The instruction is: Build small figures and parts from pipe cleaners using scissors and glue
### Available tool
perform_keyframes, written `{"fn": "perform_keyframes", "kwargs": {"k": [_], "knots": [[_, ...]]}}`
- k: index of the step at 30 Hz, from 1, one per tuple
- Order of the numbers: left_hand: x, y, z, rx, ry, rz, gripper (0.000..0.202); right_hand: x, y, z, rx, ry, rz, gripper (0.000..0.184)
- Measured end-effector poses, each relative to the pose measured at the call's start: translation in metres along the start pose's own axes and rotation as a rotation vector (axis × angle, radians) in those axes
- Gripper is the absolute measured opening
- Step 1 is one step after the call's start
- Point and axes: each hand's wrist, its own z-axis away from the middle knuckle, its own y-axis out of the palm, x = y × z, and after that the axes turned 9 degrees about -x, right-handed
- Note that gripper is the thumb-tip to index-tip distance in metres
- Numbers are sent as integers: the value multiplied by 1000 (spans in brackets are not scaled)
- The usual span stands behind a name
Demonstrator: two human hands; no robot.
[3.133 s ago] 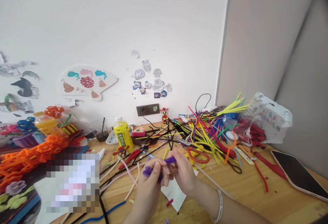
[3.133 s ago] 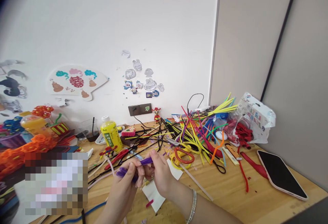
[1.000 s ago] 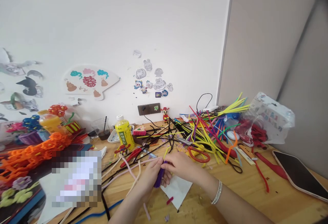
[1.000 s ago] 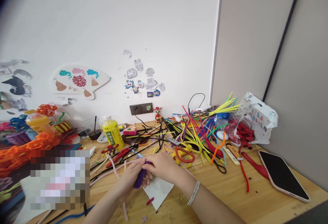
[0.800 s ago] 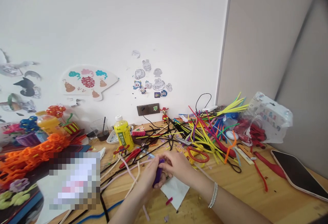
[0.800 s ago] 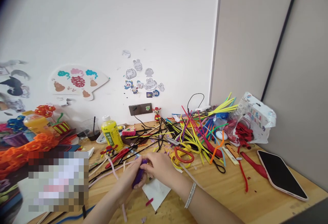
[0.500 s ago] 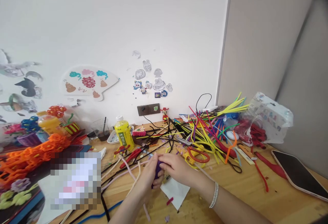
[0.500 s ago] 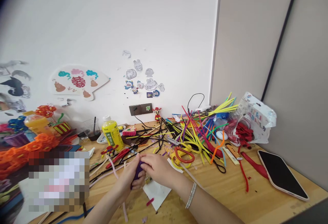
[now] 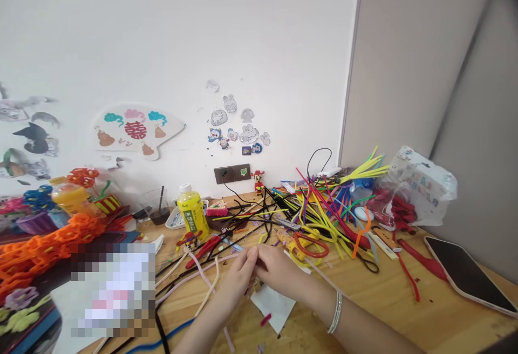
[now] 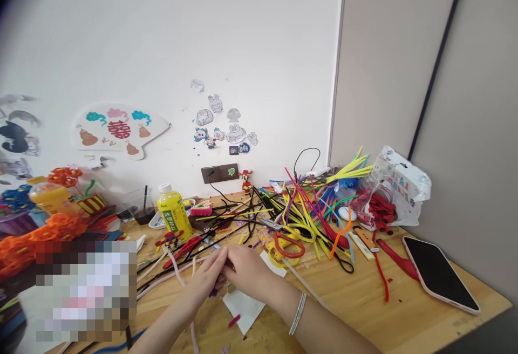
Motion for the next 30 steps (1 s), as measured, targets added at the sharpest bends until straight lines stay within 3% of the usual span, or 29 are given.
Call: {"fn": "perform_keyframes", "kwargs": {"k": [3,6,9,12,22,30], "knots": [[1,-1,-5,-8,1,48,42,-11,-19,-8,-73,158,136,25],[3,-3,-9,-15,-20,59,36,-38,-47,-14,-145,424,579,25],[5,-4,-10,-12,-19,58,31,-68,-65,-13,-164,591,716,29],[7,-3,-10,-13,-10,63,28,-89,-68,-8,-117,694,764,34],[13,0,-11,10,-6,77,23,-113,-77,-11,49,737,684,32],[11,2,-4,13,77,-56,31,-122,-74,-8,0,639,598,22]]}}
